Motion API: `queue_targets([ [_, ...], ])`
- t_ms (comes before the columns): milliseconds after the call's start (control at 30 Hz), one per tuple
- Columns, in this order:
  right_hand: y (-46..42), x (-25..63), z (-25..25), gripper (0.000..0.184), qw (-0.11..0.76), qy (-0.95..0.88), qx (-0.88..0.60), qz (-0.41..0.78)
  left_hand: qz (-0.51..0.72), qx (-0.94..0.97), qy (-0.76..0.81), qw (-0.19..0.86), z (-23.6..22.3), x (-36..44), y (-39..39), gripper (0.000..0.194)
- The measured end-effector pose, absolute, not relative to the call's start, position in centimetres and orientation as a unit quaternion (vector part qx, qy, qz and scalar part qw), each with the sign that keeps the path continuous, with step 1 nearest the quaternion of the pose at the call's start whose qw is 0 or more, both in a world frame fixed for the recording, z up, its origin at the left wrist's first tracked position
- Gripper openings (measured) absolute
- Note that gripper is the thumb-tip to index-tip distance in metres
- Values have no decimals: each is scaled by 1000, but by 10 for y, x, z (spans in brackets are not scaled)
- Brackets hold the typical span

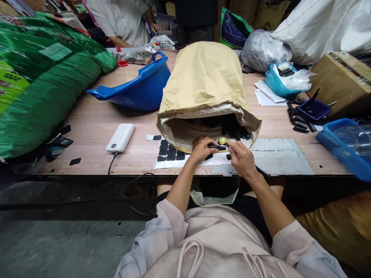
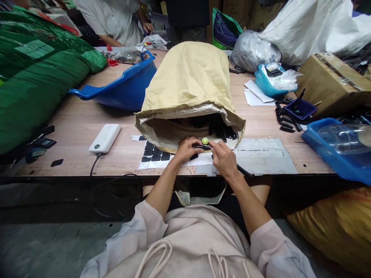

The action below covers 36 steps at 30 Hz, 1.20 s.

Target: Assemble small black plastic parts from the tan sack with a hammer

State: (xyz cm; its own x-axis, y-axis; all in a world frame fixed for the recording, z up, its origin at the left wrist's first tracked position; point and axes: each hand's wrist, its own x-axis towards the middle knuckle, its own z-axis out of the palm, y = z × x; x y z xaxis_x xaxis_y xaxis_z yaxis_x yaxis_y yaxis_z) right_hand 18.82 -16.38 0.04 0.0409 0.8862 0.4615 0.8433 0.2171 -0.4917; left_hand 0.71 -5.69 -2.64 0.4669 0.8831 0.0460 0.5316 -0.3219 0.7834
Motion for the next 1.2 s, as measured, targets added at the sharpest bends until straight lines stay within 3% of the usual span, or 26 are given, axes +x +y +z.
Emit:
queue_targets([
  [433,-154,213,-7,34,311,-683,-660,-28,235,792,455,331,-31,7,-55,18],
  [700,-152,236,-40,31,248,-691,-669,-117,221,814,444,302,-32,7,-51,15],
  [800,-153,236,-42,31,244,-692,-670,-117,253,802,430,329,-22,2,-64,12],
  [900,-154,234,-41,31,240,-693,-671,-114,294,772,365,430,-9,-10,-101,20],
  [1033,-155,233,-40,31,232,-688,-676,-121,142,753,213,606,-11,-24,-164,32],
  [1100,-155,233,-40,31,229,-688,-678,-122,40,775,207,596,-28,-24,-184,31],
  [1200,-154,233,-40,31,230,-689,-677,-117,-80,801,331,493,-66,-15,-192,29],
])
